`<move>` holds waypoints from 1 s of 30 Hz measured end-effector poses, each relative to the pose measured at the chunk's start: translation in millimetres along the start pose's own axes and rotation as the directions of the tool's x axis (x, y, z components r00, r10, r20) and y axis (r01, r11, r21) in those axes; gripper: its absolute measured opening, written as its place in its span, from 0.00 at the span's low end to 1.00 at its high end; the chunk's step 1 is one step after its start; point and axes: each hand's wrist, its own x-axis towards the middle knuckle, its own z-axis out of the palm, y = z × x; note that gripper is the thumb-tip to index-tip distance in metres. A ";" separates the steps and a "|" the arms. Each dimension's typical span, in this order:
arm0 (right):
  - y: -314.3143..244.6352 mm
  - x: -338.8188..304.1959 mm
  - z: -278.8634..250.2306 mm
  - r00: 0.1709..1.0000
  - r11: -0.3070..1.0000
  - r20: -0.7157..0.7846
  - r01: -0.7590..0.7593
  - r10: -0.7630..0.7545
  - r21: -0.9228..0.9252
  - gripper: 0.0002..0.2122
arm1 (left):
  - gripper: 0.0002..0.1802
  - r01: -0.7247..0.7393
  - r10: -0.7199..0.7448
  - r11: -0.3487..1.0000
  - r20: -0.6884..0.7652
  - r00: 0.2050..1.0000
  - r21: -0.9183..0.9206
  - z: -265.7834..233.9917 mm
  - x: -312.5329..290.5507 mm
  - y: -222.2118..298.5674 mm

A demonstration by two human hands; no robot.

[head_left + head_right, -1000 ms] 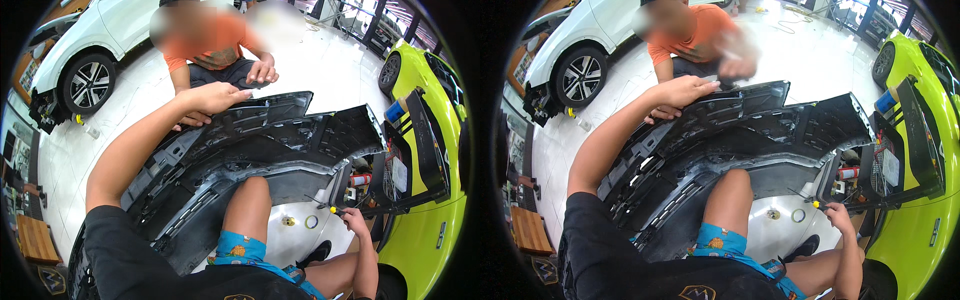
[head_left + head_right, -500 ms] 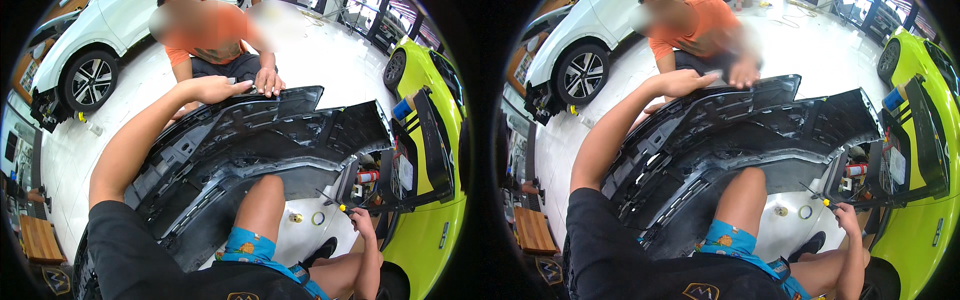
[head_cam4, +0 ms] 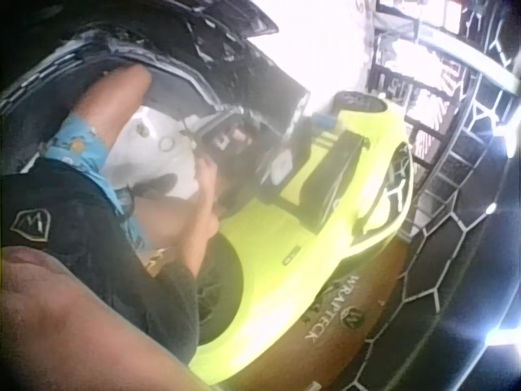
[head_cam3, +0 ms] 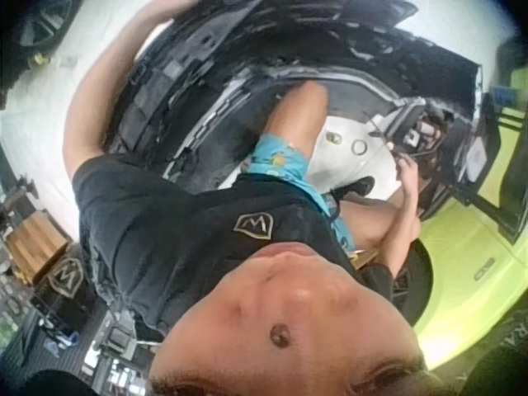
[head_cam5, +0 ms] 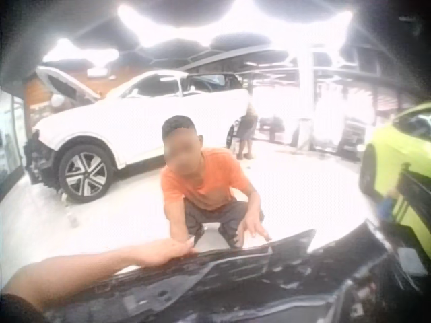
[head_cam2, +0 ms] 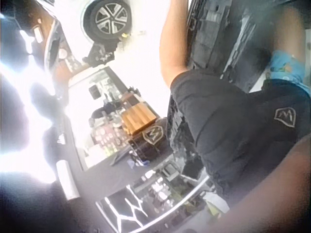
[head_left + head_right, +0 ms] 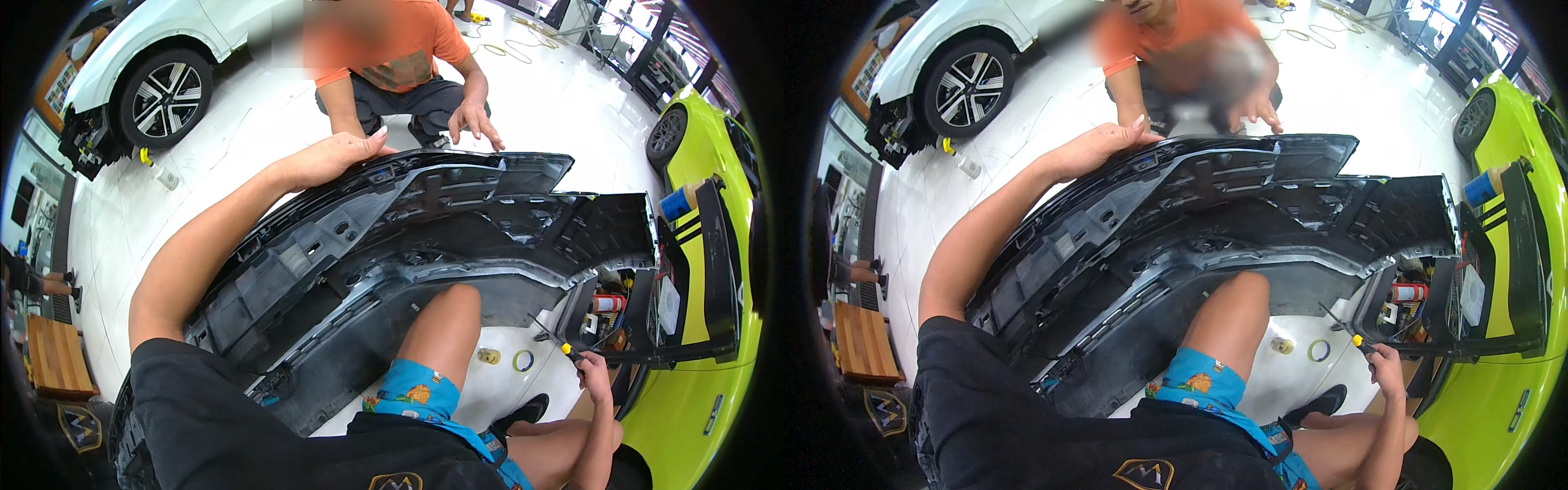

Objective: The person uses a screwdriver to remove screws from a black plastic car part while sitting on the floor. Another person assists by holding the part steady.

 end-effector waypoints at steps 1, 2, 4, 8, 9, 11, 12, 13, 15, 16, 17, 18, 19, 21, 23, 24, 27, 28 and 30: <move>0.1 -0.6 0.8 1.000 1.000 0.005 0.001 -0.001 -0.009 0.07 | 0.43 -0.045 0.044 0.998 -0.008 0.999 -0.052 1.2 0.5 -8.8; 1.7 -2.1 0.8 1.000 1.000 0.010 -0.001 0.002 -0.017 0.07 | 0.43 -0.089 0.088 0.990 -0.017 0.996 -0.105 3.9 -0.8 -9.8; 6.8 -6.4 2.9 1.000 1.000 0.009 -0.013 0.013 -0.002 0.08 | 0.41 -0.090 0.088 0.975 -0.019 0.996 -0.203 4.9 -3.0 -10.3; 16.5 -12.6 6.7 0.999 0.999 -0.018 -0.033 0.032 -0.035 0.09 | 0.40 -0.143 0.141 0.956 -0.024 0.990 -0.258 10.0 -5.5 -5.5; 17.8 -14.2 8.6 0.999 0.999 -0.026 -0.035 0.034 -0.039 0.09 | 0.41 -0.111 0.106 0.948 -0.032 0.994 -0.300 9.3 -5.8 -6.1; 17.4 -17.6 11.2 0.999 0.999 -0.013 -0.034 0.034 -0.043 0.07 | 0.41 -0.047 0.033 0.923 -0.044 0.998 -0.383 7.3 -6.5 -8.3; 17.1 -19.1 12.6 0.999 0.998 -0.005 -0.034 0.034 -0.045 0.06 | 0.42 -0.046 0.037 0.910 -0.031 0.999 -0.412 5.8 -7.0 -9.1; 17.6 -19.8 13.2 0.999 0.998 -0.008 -0.034 0.034 -0.044 0.06 | 0.43 -0.045 0.041 0.896 -0.019 0.999 -0.441 3.9 -7.3 -9.8; 20.9 -18.9 11.6 1.000 0.999 -0.009 -0.030 0.030 -0.045 0.06 | 0.45 -0.015 0.030 0.890 0.025 0.999 -0.456 -1.2 -9.2 -12.2; 25.3 -18.8 10.4 0.999 0.999 -0.019 -0.034 0.034 -0.040 0.07 | 0.46 0.014 0.013 0.897 0.059 0.998 -0.442 -5.3 -9.4 -14.8; 30.8 -20.2 9.7 0.999 0.999 -0.030 -0.042 0.041 -0.033 0.08 | 0.47 0.045 -0.004 0.903 0.096 0.995 -0.427 -8.0 -9.8 -14.7; 35.2 -20.1 8.9 0.998 0.998 -0.040 -0.049 0.048 -0.026 0.09 | 0.48 0.047 -0.020 0.927 0.077 0.997 -0.373 -10.6 -10.2 -14.4; 38.2 -19.6 6.1 0.999 0.999 -0.027 -0.046 0.045 -0.011 0.09 | 0.49 0.052 -0.035 0.947 0.057 0.998 -0.317 -13.3 -10.1 -13.6; 29.8 -24.7 12.4 0.999 0.999 -0.024 -0.039 0.038 -0.013 0.10 | 0.52 0.027 -0.011 0.961 0.059 0.998 -0.276 -12.7 -11.5 -15.5; 30.4 -26.5 10.9 0.999 0.999 0.006 -0.034 0.034 -0.013 0.11 | 0.52 0.056 -0.048 0.987 0.059 0.997 -0.150 -12.2 -14.5 -11.4; 33.7 -26.4 9.0 1.000 0.999 -0.009 -0.020 0.020 -0.028 0.11 | 0.52 0.064 -0.058 0.994 0.061 0.996 -0.088 -11.1 -13.0 -8.5; 66.8 -19.1 -7.9 0.996 0.997 -0.073 0.039 -0.044 -0.071 0.11 | 0.46 0.048 -0.048 0.997 -0.005 0.999 0.057 -8.5 -13.3 -3.2; 85.0 -12.7 -20.7 0.993 0.993 -0.074 0.086 -0.092 -0.082 0.11 | 0.38 0.103 -0.099 0.989 -0.043 0.994 0.105 -13.9 -13.1 -16.3; 41.3 -23.3 0.8 0.998 0.997 -0.067 -0.022 0.017 -0.078 0.12 | 0.30 -0.025 0.025 0.999 -0.008 1.000 0.044 -5.7 -27.5 -25.4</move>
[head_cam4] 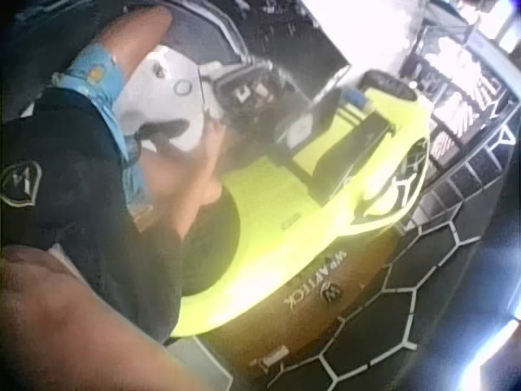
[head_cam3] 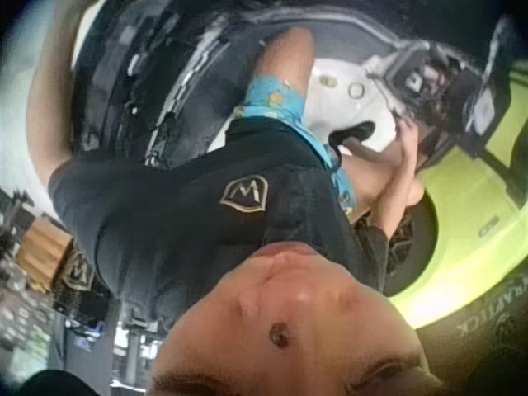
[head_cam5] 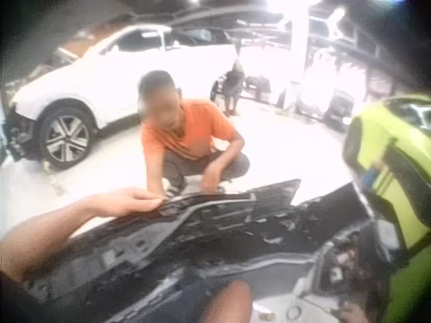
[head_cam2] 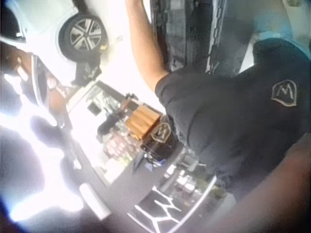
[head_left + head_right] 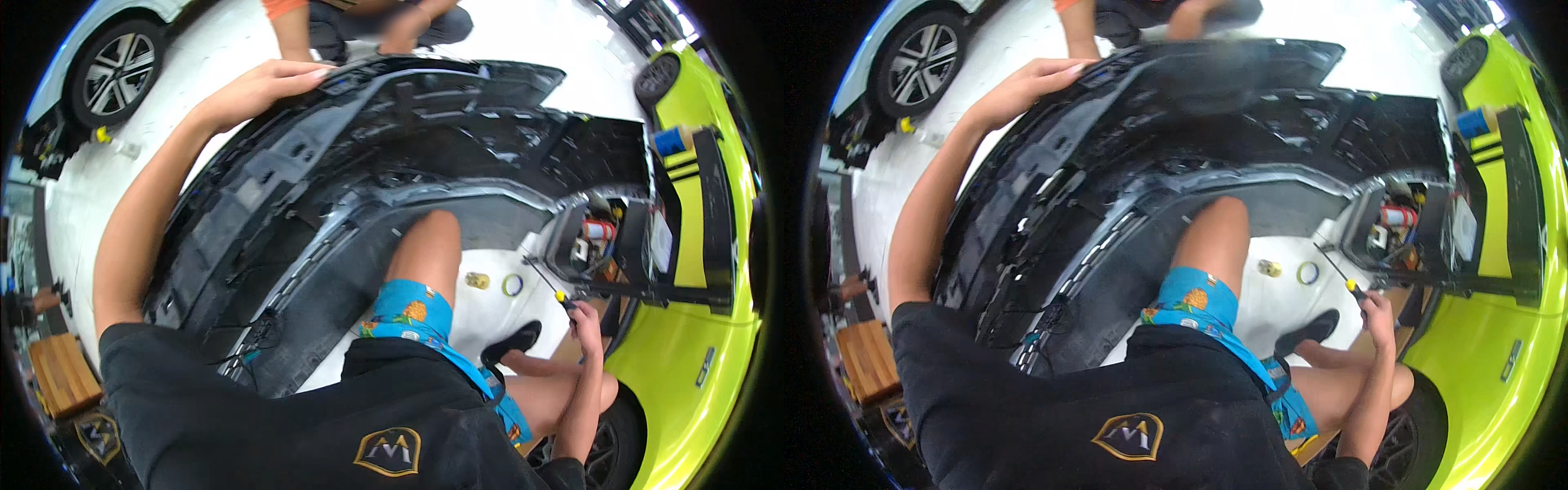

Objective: The person uses a screwdriver to remove screws from a black plastic car part while sitting on the floor. Another person assists by holding the part steady.

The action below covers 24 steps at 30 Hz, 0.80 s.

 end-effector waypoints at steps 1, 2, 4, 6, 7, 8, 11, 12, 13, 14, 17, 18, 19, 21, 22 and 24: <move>-5.0 -1.7 -0.6 1.000 1.000 -0.023 -0.020 0.020 0.018 0.11 | 0.29 -0.030 0.030 0.999 -0.024 0.999 -0.012 2.5 0.3 -4.5; -4.1 -0.2 0.5 0.999 0.998 -0.037 -0.032 0.033 0.045 0.11 | 0.28 -0.054 0.053 0.998 -0.053 0.997 -0.012 4.4 1.8 -3.3; 3.1 -0.9 -8.1 0.998 0.998 -0.028 -0.058 0.058 -0.008 0.11 | 0.28 -0.080 0.078 0.997 -0.062 0.995 -0.016 13.6 7.6 -0.5; 8.5 -1.7 -8.8 0.997 0.997 -0.028 -0.070 0.069 -0.042 0.12 | 0.27 -0.096 0.095 0.995 -0.055 0.994 -0.019 15.1 7.8 0.7; 10.9 -1.6 -8.1 0.996 0.996 -0.024 -0.082 0.082 -0.036 0.12 | 0.27 -0.105 0.104 0.994 -0.042 0.994 -0.021 14.0 8.1 1.8; 10.8 1.7 -5.7 0.996 0.996 -0.016 -0.088 0.088 -0.030 0.12 | 0.26 -0.114 0.113 0.993 -0.034 0.993 -0.020 10.5 8.2 2.3; 7.9 9.3 -3.9 0.995 0.995 -0.012 -0.098 0.098 0.006 0.10 | 0.26 -0.175 0.170 0.982 -0.084 0.982 -0.069 13.9 10.0 -5.5; 6.7 11.9 -2.0 0.995 0.994 -0.012 -0.103 0.103 0.022 0.09 | 0.26 -0.176 0.172 0.984 -0.095 0.981 -0.042 14.2 9.5 -5.4; 5.5 15.7 0.1 0.996 0.996 -0.012 -0.086 0.086 0.034 0.09 | 0.26 -0.176 0.174 0.984 -0.104 0.979 -0.014 14.7 8.8 -3.8; 5.7 17.3 -1.5 0.997 0.996 -0.003 -0.082 0.082 0.029 0.09 | 0.26 -0.185 0.184 0.983 -0.108 0.977 0.004 18.1 11.0 -3.5; 3.5 25.8 -8.5 0.997 0.998 0.022 -0.068 0.068 0.004 0.10 | 0.25 -0.194 0.191 0.981 -0.136 0.972 -0.005 19.2 12.0 -8.3; -4.9 28.2 -5.8 0.998 0.998 0.038 -0.056 0.056 -0.007 0.10 | 0.25 -0.196 0.191 0.980 -0.149 0.970 -0.019 21.2 11.7 -9.3; -14.0 27.0 -8.9 0.997 0.999 0.064 -0.050 0.050 -0.008 0.10 | 0.25 -0.166 0.157 0.984 -0.116 0.981 -0.067 20.6 11.2 -7.8; -35.6 24.9 -8.0 0.999 1.000 0.035 -0.026 0.026 0.003 0.11 | 0.26 -0.116 0.106 0.989 -0.105 0.989 -0.096 20.4 10.5 -4.9; -40.7 24.7 -8.5 0.999 1.000 0.037 -0.009 0.009 0.022 0.11 | 0.26 -0.089 0.077 0.990 -0.112 0.991 -0.111 20.6 10.5 -4.6; -42.3 28.2 -4.8 1.000 0.996 0.006 -0.005 0.004 0.092 0.11 | 0.25 -0.091 0.073 0.983 -0.113 0.991 -0.160 19.2 10.4 -1.8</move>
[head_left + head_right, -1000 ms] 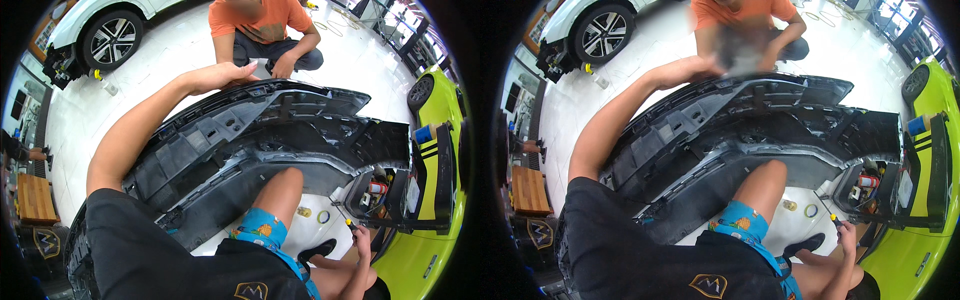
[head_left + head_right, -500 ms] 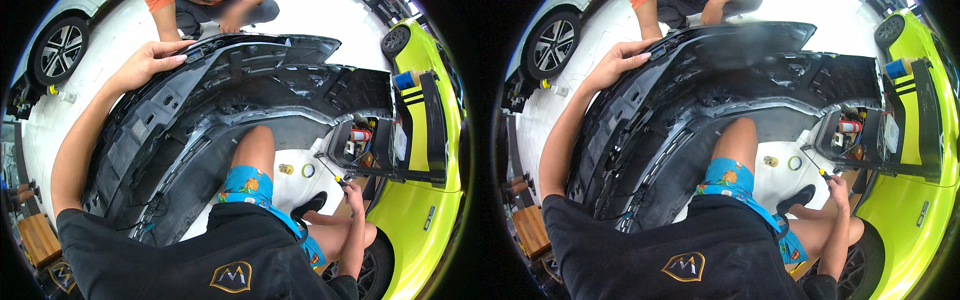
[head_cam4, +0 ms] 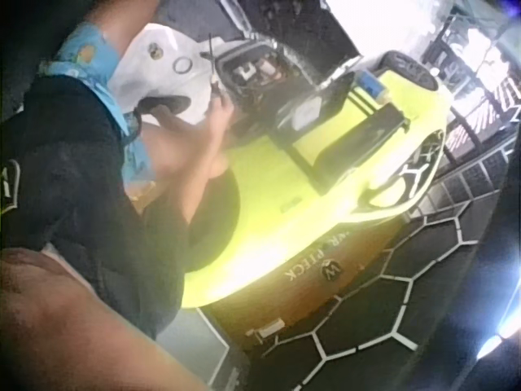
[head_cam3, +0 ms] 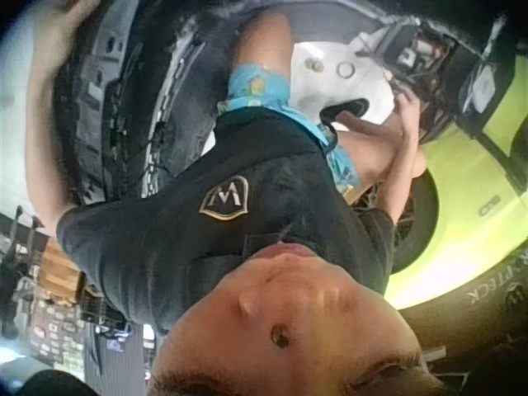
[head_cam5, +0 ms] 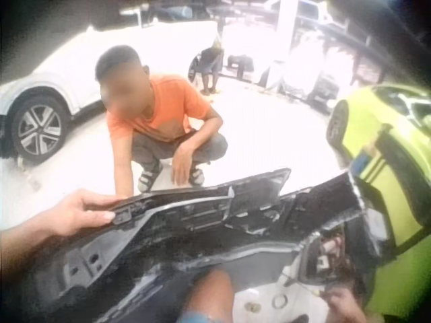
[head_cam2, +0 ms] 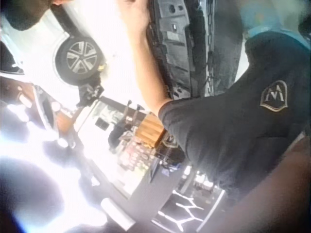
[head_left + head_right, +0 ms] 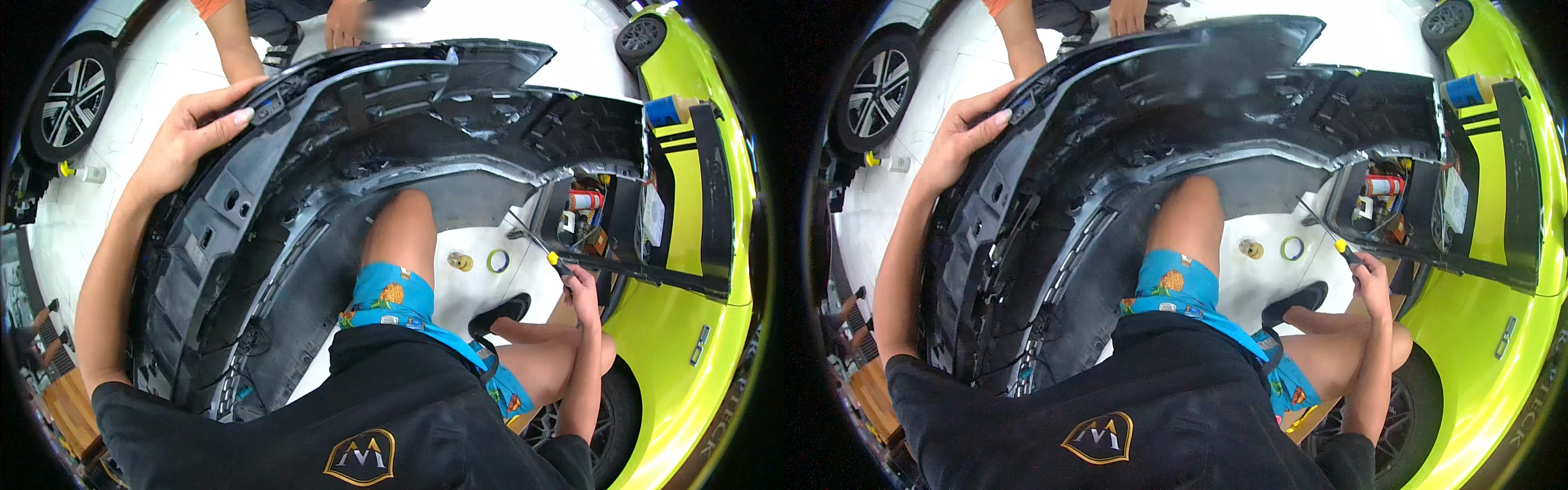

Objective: The person uses a screwdriver to remove screws from a black plastic car part while sitting on the floor. Another person assists by holding the part steady.

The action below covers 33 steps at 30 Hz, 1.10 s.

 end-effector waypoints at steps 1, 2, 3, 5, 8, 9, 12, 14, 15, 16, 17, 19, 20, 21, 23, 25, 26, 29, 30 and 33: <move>0.7 0.8 2.5 1.000 0.999 -0.013 0.005 -0.005 0.033 0.12 | 0.25 0.042 -0.042 0.999 0.005 0.999 0.001 -0.6 0.8 -0.8; 4.8 3.7 3.1 1.000 0.998 0.015 0.009 -0.009 0.054 0.12 | 0.25 0.028 -0.028 1.000 -0.007 1.000 -0.011 0.8 1.1 4.2; 6.6 7.9 7.7 1.000 1.000 0.019 -0.006 0.005 0.029 0.12 | 0.25 0.037 -0.037 0.998 0.004 0.999 -0.046 0.4 1.9 2.7; 11.2 15.1 15.7 0.999 0.999 0.032 -0.022 0.023 -0.033 0.12 | 0.24 0.059 -0.058 0.995 0.015 0.998 -0.085 -0.8 3.1 3.1; 6.3 21.8 32.8 0.996 0.995 0.077 -0.036 0.043 -0.093 0.12 | 0.24 0.105 -0.104 0.992 0.010 0.995 -0.073 -3.1 0.9 7.2; 2.1 21.1 38.1 0.996 0.992 0.082 -0.038 0.048 -0.122 0.12 | 0.24 0.092 -0.091 0.994 0.007 0.996 -0.064 -3.9 1.0 6.4; -11.9 15.4 48.8 0.995 0.979 0.091 -0.026 0.045 -0.202 0.11 | 0.22 0.024 -0.024 0.998 0.004 1.000 -0.060 -7.1 2.5 12.4; -5.3 19.6 53.1 0.990 0.982 0.108 -0.067 0.087 -0.175 0.11 | 0.20 0.074 -0.073 0.991 0.007 0.997 -0.109 -7.1 1.6 12.6; -7.7 21.1 57.4 0.989 0.981 0.120 -0.067 0.090 -0.184 0.11 | 0.18 0.035 -0.038 0.995 -0.023 0.999 -0.095 -6.5 1.6 10.9; -9.2 24.8 61.1 0.985 0.983 0.142 -0.077 0.102 -0.169 0.11 | 0.17 -0.002 -0.002 0.997 -0.050 0.999 -0.080 -7.2 1.1 8.4; -4.9 27.9 62.4 0.981 0.984 0.155 -0.090 0.113 -0.152 0.11 | 0.15 0.047 -0.048 0.997 -0.031 0.998 -0.058 -9.9 0.1 8.0; -6.1 33.4 70.9 0.978 0.982 0.154 -0.122 0.144 -0.142 0.11 | 0.14 0.137 -0.137 0.990 0.015 0.990 -0.014 -17.4 1.4 9.2; -10.2 33.7 73.5 0.976 0.978 0.141 -0.144 0.165 -0.151 0.11 | 0.13 0.127 -0.127 0.991 -0.003 0.992 0.048 -18.0 1.9 10.3; -4.8 39.5 72.6 0.968 0.979 0.164 -0.173 0.189 -0.105 0.11 | 0.13 0.117 -0.116 0.987 -0.019 0.993 0.110 -17.4 0.9 12.7; -3.5 51.9 87.8 0.981 0.986 0.144 -0.117 0.134 -0.117 0.11 | 0.12 0.083 -0.081 0.947 -0.022 0.997 0.312 -18.2 -1.2 17.6; -11.8 58.5 92.7 0.989 0.961 0.103 -0.074 0.105 -0.268 0.11 | 0.12 0.025 -0.020 0.935 -0.016 1.000 0.354 -17.0 1.1 12.0; -16.3 65.7 98.1 0.997 0.926 0.080 0.025 0.005 -0.377 0.12 | 0.13 0.004 0.001 0.922 -0.012 1.000 0.387 -17.2 1.9 12.7; -49.6 86.0 132.4 0.984 0.791 0.061 0.171 -0.167 -0.588 0.14 | 0.14 -0.008 0.009 0.937 0.000 1.000 0.350 -15.5 5.2 14.3; -55.9 99.3 142.0 0.979 0.732 0.087 0.197 -0.185 -0.653 0.14 | 0.14 -0.003 0.003 0.938 0.001 1.000 0.347 -16.9 5.6 13.5; -45.0 145.4 167.3 0.892 0.454 0.263 0.419 -0.368 -0.786 0.14 | 0.16 -0.047 0.047 0.937 0.006 0.999 0.346 -17.3 5.5 9.8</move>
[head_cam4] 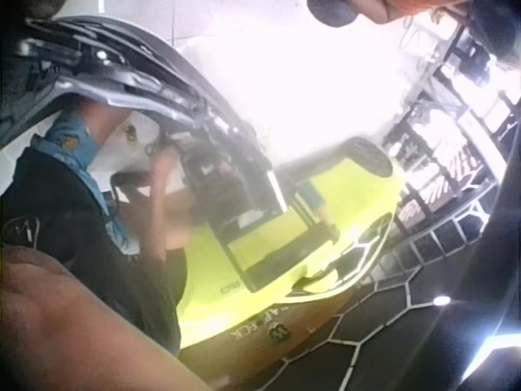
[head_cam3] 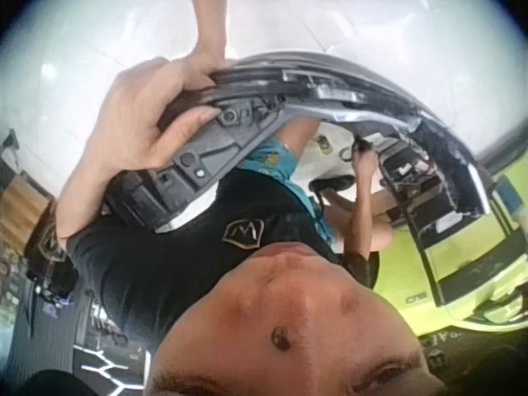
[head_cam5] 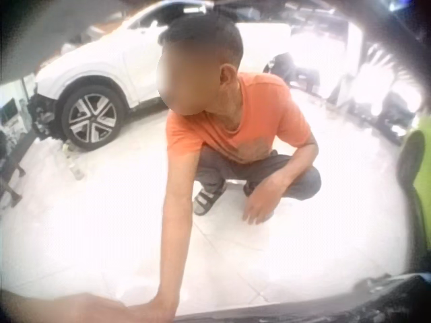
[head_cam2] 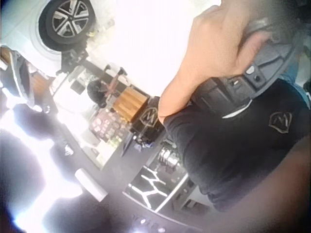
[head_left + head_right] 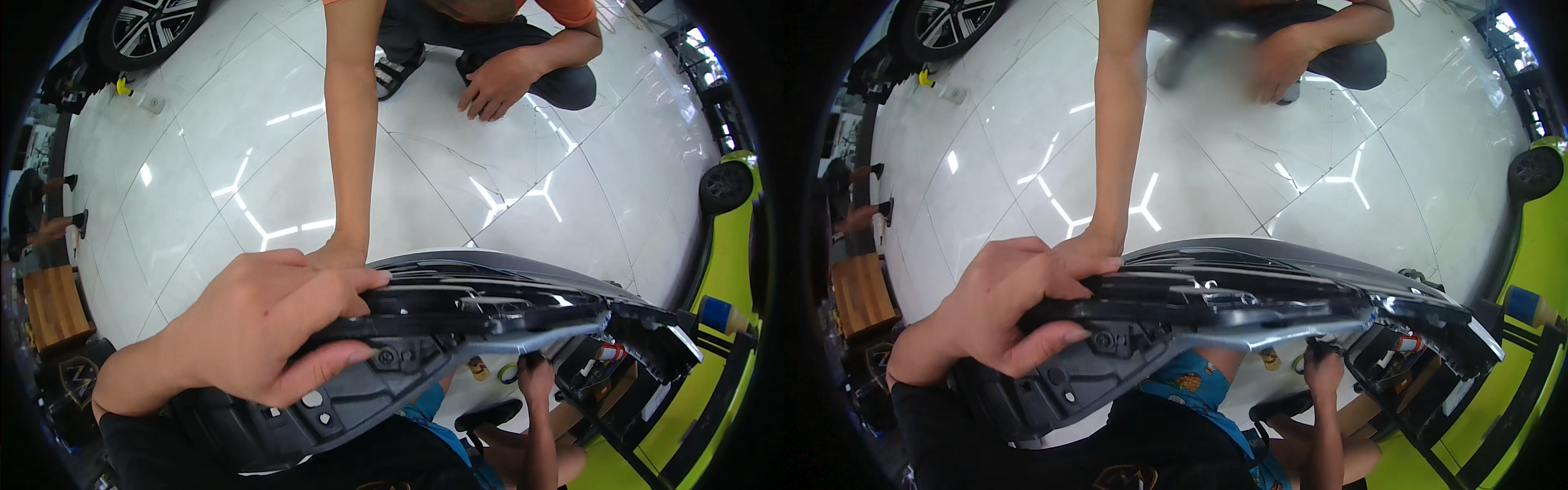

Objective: The person uses a screwdriver to remove screws from a black plastic car part while sitting on the floor. Another person assists by holding the part steady.

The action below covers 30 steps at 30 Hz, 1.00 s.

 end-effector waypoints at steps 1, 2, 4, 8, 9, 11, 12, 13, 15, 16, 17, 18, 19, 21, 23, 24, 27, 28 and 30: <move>8.9 15.0 16.4 0.979 0.977 -0.063 0.184 -0.191 -0.111 0.14 | 0.16 -0.011 0.011 1.000 -0.002 1.000 -0.003 1.1 0.3 -1.1; 20.5 28.6 37.0 0.920 0.909 -0.106 0.347 -0.378 -0.229 0.14 | 0.16 -0.025 0.025 1.000 0.031 0.999 -0.005 -1.8 3.2 -1.5; 29.9 43.8 46.0 0.883 0.863 -0.099 0.416 -0.458 -0.286 0.13 | 0.17 -0.075 0.075 0.997 0.000 0.997 0.029 0.1 7.6 -5.8; 42.7 43.0 34.2 0.937 0.917 0.038 0.349 -0.349 -0.191 0.13 | 0.18 -0.089 0.091 0.995 -0.027 0.996 0.047 6.1 3.5 -9.0; 46.2 33.2 28.9 0.953 0.940 0.065 0.302 -0.295 -0.158 0.13 | 0.19 -0.091 0.092 0.995 -0.033 0.995 0.050 5.5 4.3 -8.8; 53.6 11.5 17.6 0.973 0.972 0.114 0.213 -0.202 -0.100 0.13 | 0.20 -0.100 0.105 0.991 -0.050 0.993 0.091 3.6 6.2 -6.4; 55.1 2.7 13.7 0.976 0.980 0.136 0.180 -0.168 -0.082 0.13 | 0.20 -0.092 0.097 0.992 -0.057 0.994 0.082 3.8 5.2 -6.8; 55.2 -3.3 11.0 0.978 0.985 0.152 0.154 -0.141 -0.074 0.13 | 0.20 -0.086 0.090 0.994 -0.059 0.994 0.068 3.8 3.0 -7.1; 54.7 -14.7 5.5 0.980 0.992 0.176 0.104 -0.090 -0.071 0.13 | 0.20 -0.079 0.081 0.996 -0.058 0.995 0.038 4.6 2.7 -11.9; 52.2 -19.0 5.4 0.979 0.994 0.187 0.092 -0.078 -0.065 0.12 | 0.20 -0.073 0.075 0.997 -0.041 0.996 0.031 2.0 1.4 -13.2; 52.6 -22.5 3.0 0.977 0.995 0.204 0.078 -0.063 -0.068 0.12 | 0.20 -0.069 0.070 0.997 -0.028 0.997 0.015 1.6 4.5 -14.4; 49.7 -25.8 5.6 0.975 0.996 0.217 0.064 -0.048 -0.067 0.12 | 0.22 -0.053 0.053 0.998 0.011 0.999 0.017 -2.0 11.0 -13.8; 48.5 -29.2 10.9 0.975 0.997 0.217 0.053 -0.041 -0.052 0.12 | 0.22 -0.047 0.047 0.999 0.032 0.998 0.022 -2.6 17.8 -9.2; 46.3 -36.1 16.4 0.975 0.999 0.221 0.032 -0.023 -0.038 0.12 | 0.23 -0.044 0.042 0.998 0.065 0.997 0.037 -3.3 24.3 -4.3; 42.7 -38.2 19.4 0.975 0.999 0.222 0.029 -0.021 -0.034 0.12 | 0.25 -0.008 0.003 0.995 0.050 0.999 0.100 -2.8 21.0 -2.1; 40.3 -39.4 20.3 0.974 0.999 0.224 0.029 -0.021 -0.033 0.12 | 0.26 0.014 -0.020 0.990 0.041 0.999 0.138 -2.9 20.7 0.5; 31.7 -32.9 26.3 0.977 0.999 0.211 0.021 -0.012 -0.038 0.12 | 0.28 -0.074 0.068 0.989 0.048 0.997 0.130 -1.3 9.2 -11.9; 28.4 -34.7 27.8 0.980 0.999 0.200 0.002 0.005 -0.036 0.12 | 0.29 -0.137 0.130 0.984 0.064 0.989 0.114 -1.6 8.4 -16.5; 24.3 -29.6 35.4 0.983 1.000 0.184 -0.001 0.004 -0.016 0.11 | 0.28 -0.079 0.069 0.988 0.076 0.995 0.136 -2.7 7.8 -8.9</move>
